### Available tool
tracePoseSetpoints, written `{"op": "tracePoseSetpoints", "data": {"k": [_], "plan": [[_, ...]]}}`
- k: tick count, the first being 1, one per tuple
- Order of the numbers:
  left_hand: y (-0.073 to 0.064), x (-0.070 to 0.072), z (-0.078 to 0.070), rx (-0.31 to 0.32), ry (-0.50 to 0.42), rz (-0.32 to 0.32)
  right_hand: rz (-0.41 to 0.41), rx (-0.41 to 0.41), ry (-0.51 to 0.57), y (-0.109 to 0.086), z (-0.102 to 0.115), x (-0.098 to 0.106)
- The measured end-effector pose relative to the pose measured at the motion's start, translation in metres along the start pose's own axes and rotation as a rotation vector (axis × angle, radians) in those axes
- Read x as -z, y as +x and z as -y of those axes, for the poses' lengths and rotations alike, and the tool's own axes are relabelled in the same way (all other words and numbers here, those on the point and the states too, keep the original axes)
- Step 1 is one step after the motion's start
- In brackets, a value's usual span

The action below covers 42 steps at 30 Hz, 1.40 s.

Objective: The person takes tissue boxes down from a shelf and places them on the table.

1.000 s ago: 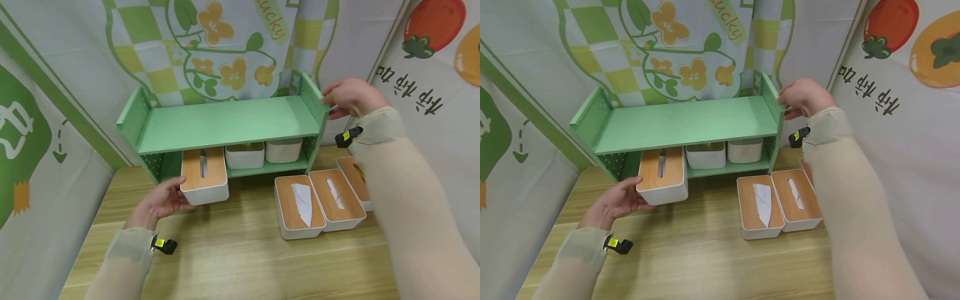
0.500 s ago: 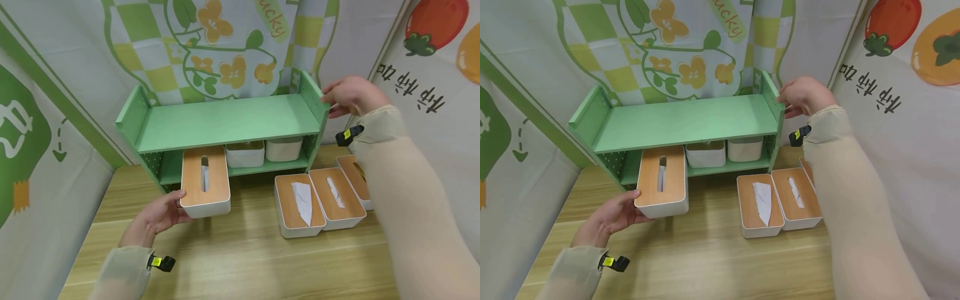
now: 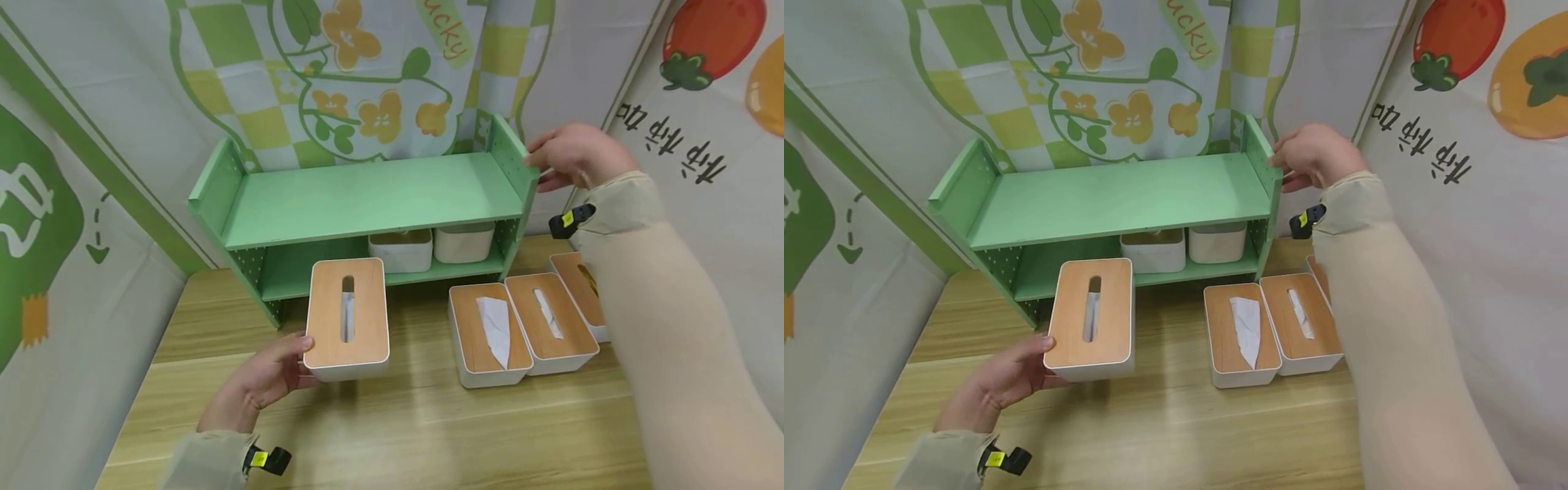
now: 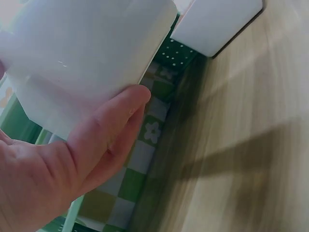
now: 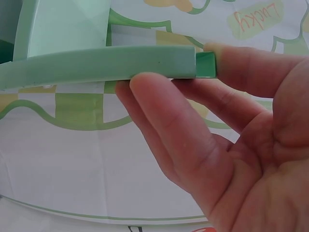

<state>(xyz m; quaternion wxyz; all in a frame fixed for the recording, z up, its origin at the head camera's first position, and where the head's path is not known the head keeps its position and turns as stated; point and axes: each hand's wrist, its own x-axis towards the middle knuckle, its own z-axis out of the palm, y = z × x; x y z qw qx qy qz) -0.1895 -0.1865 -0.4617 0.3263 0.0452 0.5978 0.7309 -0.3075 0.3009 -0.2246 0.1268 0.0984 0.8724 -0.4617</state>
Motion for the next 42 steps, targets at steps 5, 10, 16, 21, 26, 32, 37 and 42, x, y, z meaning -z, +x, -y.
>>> {"op": "tracePoseSetpoints", "data": {"k": [5,10,16,21,26,32,37,42], "plan": [[0.001,-0.007,0.013,0.005,-0.016,0.018,-0.003,-0.001,-0.007,0.000,0.000,0.000],[0.005,-0.013,0.026,0.015,-0.043,0.069,-0.004,-0.003,-0.008,0.000,0.000,0.000],[0.014,-0.017,0.043,0.058,-0.072,0.087,-0.004,-0.003,-0.007,0.000,-0.001,0.000],[0.022,-0.019,0.054,0.107,-0.043,0.032,-0.005,-0.004,-0.008,-0.001,0.000,0.000],[0.029,-0.019,0.060,0.126,-0.025,0.006,-0.009,-0.008,-0.002,-0.002,0.000,-0.001],[0.031,-0.017,0.067,0.140,0.007,0.011,0.009,-0.001,-0.009,-0.002,-0.001,-0.002],[0.038,-0.017,0.069,0.138,0.027,0.008,0.011,0.000,-0.014,-0.001,-0.001,0.000],[0.043,-0.019,0.069,0.143,0.033,0.006,0.006,-0.004,-0.008,0.000,-0.001,0.001]]}}
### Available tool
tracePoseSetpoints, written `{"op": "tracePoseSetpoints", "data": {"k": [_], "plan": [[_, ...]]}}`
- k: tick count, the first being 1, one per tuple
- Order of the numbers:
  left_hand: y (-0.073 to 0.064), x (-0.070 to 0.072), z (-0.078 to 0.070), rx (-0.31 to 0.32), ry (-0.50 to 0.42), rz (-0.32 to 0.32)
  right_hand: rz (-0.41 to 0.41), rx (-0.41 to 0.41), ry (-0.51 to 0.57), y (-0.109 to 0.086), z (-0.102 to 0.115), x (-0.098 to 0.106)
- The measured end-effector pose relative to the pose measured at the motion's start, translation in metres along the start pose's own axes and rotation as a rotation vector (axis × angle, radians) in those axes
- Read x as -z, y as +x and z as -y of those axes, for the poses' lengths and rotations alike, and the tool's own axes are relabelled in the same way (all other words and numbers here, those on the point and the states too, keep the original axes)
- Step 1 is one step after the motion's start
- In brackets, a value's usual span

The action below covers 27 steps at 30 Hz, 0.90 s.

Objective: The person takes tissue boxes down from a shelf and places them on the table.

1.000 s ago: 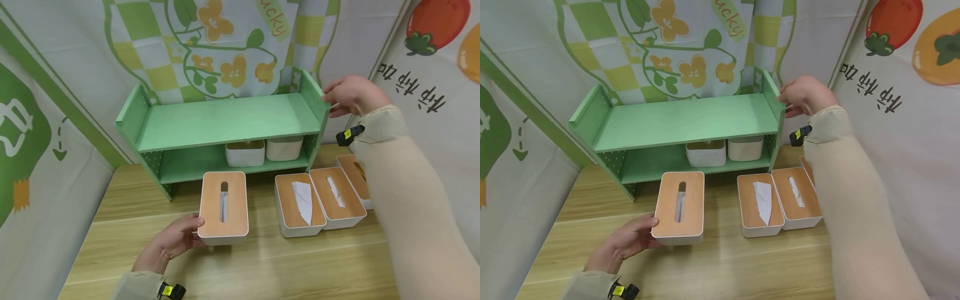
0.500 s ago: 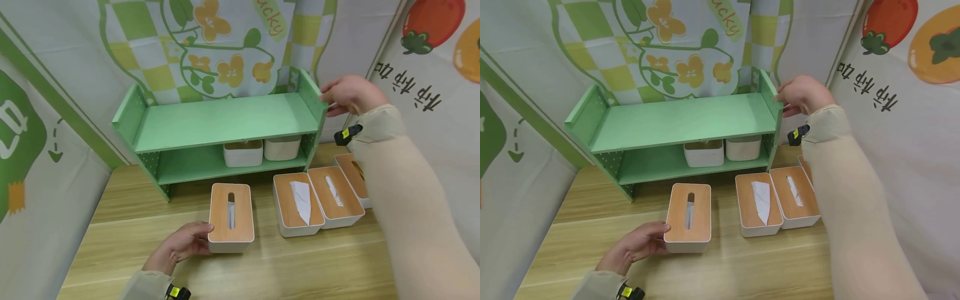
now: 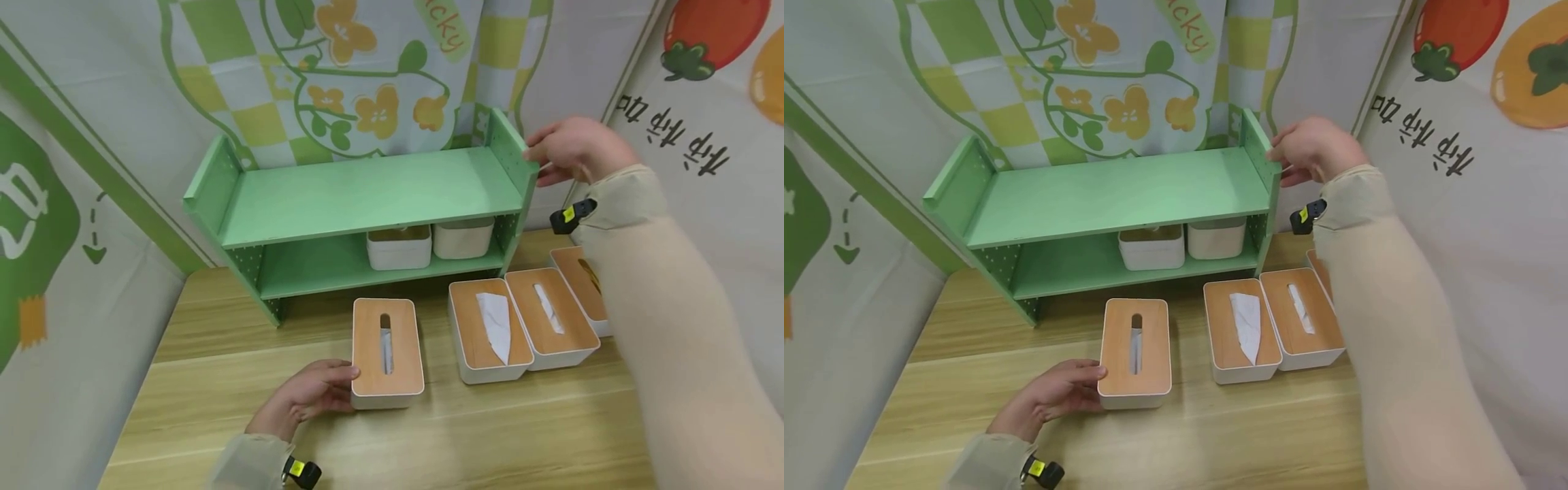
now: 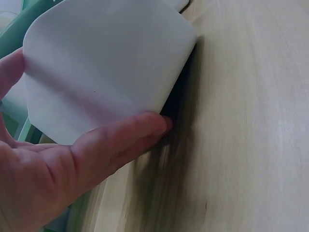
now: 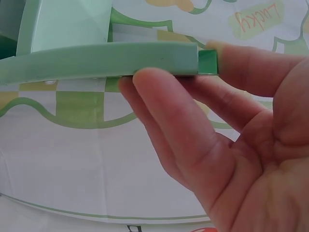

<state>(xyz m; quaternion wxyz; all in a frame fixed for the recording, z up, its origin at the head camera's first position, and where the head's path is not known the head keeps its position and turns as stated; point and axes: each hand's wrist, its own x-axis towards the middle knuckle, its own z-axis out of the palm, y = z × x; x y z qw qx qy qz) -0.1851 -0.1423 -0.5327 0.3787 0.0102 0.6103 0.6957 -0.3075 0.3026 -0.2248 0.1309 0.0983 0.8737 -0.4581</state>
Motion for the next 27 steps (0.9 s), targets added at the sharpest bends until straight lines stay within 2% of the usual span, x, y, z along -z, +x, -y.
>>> {"op": "tracePoseSetpoints", "data": {"k": [8,16,21,27], "plan": [[0.002,-0.003,-0.003,-0.004,0.012,-0.019,0.011,-0.001,0.015,0.000,0.000,-0.002],[0.004,-0.006,-0.008,-0.029,0.063,-0.069,0.003,0.003,0.011,0.001,0.001,-0.001],[0.004,-0.012,-0.012,-0.052,0.125,-0.114,0.009,-0.003,0.019,0.001,0.000,0.000],[0.009,-0.020,-0.011,-0.056,0.130,-0.144,0.013,-0.005,0.014,0.001,-0.001,0.002]]}}
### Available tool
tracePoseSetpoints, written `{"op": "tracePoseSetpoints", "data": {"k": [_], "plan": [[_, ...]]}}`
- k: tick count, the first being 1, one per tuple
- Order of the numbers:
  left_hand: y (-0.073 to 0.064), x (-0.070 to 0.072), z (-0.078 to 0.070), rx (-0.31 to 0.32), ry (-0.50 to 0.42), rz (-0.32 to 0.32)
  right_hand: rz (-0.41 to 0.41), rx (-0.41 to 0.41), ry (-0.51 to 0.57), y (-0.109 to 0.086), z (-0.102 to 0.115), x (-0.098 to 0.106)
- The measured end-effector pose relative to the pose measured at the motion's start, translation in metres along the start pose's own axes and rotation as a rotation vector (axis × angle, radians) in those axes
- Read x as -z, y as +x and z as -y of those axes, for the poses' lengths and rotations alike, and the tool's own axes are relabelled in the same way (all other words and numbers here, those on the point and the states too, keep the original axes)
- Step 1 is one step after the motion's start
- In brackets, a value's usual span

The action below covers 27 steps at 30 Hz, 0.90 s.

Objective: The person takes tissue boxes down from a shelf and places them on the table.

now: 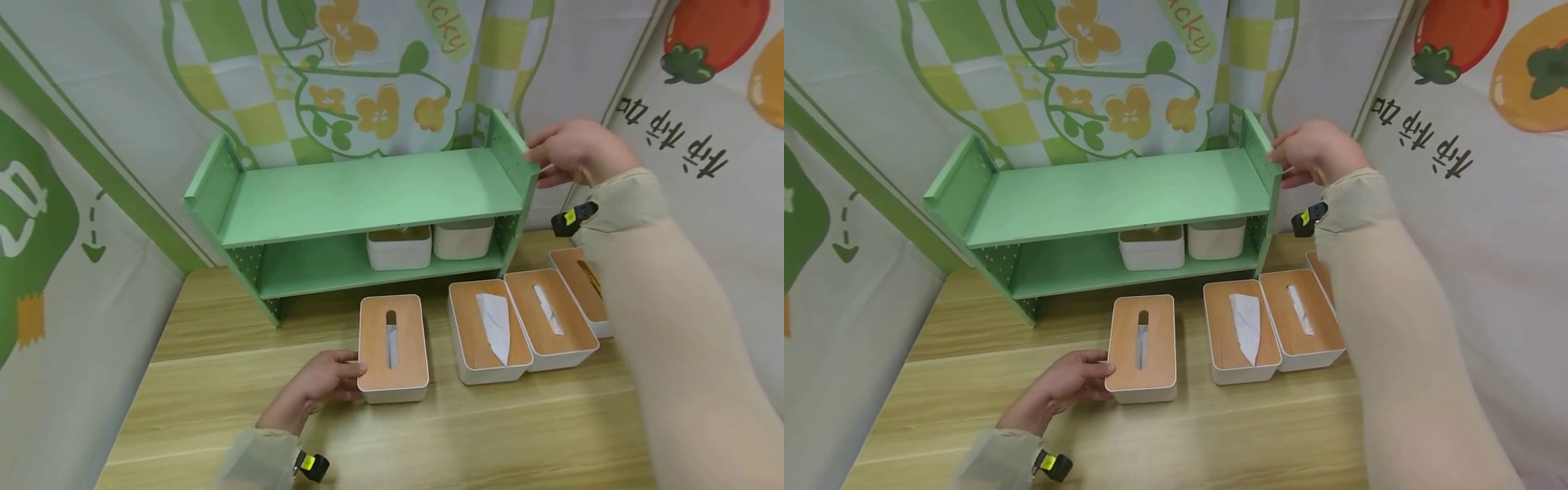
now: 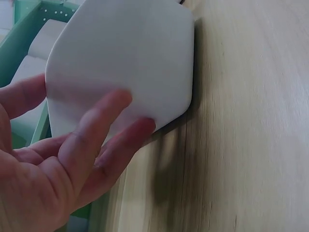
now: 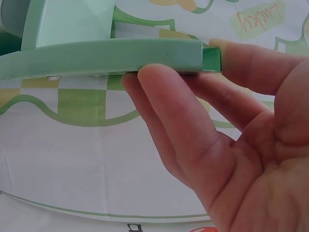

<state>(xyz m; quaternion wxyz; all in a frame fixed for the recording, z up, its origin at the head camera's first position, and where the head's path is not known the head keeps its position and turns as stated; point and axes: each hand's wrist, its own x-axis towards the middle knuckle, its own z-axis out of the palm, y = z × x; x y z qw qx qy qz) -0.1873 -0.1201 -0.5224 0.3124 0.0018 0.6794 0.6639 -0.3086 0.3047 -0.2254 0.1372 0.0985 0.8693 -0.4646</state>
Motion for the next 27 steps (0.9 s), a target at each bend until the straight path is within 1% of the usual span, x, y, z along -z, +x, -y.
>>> {"op": "tracePoseSetpoints", "data": {"k": [7,14,21,27], "plan": [[0.008,-0.013,-0.004,0.010,0.026,-0.014,-0.011,-0.006,-0.002,-0.001,-0.002,0.001],[0.018,-0.025,-0.006,0.022,0.068,-0.034,-0.025,-0.013,0.028,-0.001,-0.002,-0.001],[0.023,-0.031,-0.006,0.031,0.050,-0.034,-0.033,-0.004,0.032,-0.001,-0.004,-0.002],[0.025,-0.033,-0.005,0.021,0.025,-0.031,-0.039,0.000,0.033,-0.002,-0.003,-0.003]]}}
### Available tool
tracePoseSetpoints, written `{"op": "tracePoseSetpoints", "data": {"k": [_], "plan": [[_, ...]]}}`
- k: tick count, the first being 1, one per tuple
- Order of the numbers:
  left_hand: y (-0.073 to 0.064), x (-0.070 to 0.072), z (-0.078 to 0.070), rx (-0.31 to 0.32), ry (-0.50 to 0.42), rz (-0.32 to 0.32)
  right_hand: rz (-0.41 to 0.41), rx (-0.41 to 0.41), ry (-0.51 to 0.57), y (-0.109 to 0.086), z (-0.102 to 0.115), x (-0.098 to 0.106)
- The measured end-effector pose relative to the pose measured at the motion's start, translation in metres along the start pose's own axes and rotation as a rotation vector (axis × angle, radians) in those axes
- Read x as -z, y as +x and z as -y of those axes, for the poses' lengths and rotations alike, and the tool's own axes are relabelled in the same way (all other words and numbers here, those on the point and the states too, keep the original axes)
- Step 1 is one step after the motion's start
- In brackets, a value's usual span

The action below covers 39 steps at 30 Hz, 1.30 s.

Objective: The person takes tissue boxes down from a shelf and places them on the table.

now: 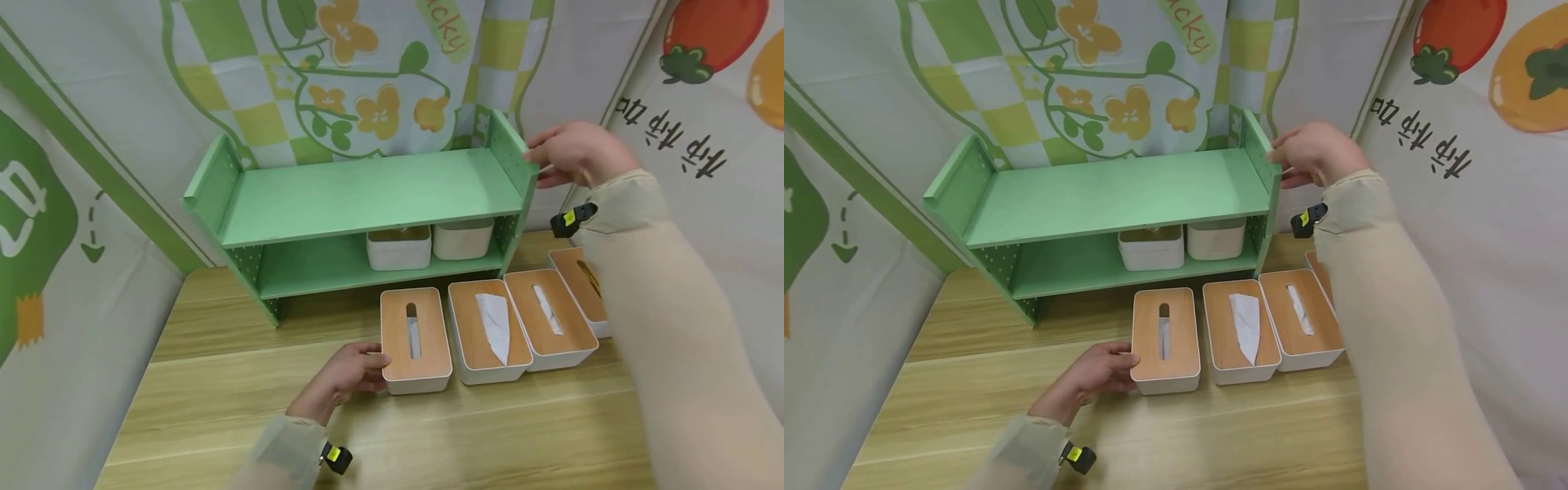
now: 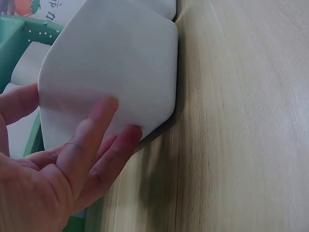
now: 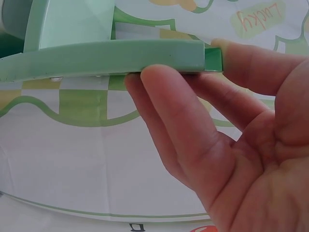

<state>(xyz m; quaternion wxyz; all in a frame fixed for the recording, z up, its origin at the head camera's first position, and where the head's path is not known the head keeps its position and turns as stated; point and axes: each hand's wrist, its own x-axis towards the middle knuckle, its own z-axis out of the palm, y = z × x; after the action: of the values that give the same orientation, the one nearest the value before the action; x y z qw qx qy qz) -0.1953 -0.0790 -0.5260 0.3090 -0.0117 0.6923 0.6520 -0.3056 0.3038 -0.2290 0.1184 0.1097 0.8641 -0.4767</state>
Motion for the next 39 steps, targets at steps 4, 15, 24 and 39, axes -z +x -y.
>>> {"op": "tracePoseSetpoints", "data": {"k": [4,15,24,39], "plan": [[0.001,-0.002,0.000,-0.001,0.006,0.005,0.003,0.004,0.002,0.000,0.001,0.000],[0.005,-0.010,0.002,-0.008,-0.039,0.027,0.013,0.009,0.006,0.001,0.000,-0.001],[0.009,-0.016,0.003,-0.017,-0.050,0.033,0.011,0.002,0.009,0.002,-0.001,0.001],[0.003,-0.018,0.003,-0.077,0.133,0.012,0.008,0.003,0.016,0.003,-0.002,0.001]]}}
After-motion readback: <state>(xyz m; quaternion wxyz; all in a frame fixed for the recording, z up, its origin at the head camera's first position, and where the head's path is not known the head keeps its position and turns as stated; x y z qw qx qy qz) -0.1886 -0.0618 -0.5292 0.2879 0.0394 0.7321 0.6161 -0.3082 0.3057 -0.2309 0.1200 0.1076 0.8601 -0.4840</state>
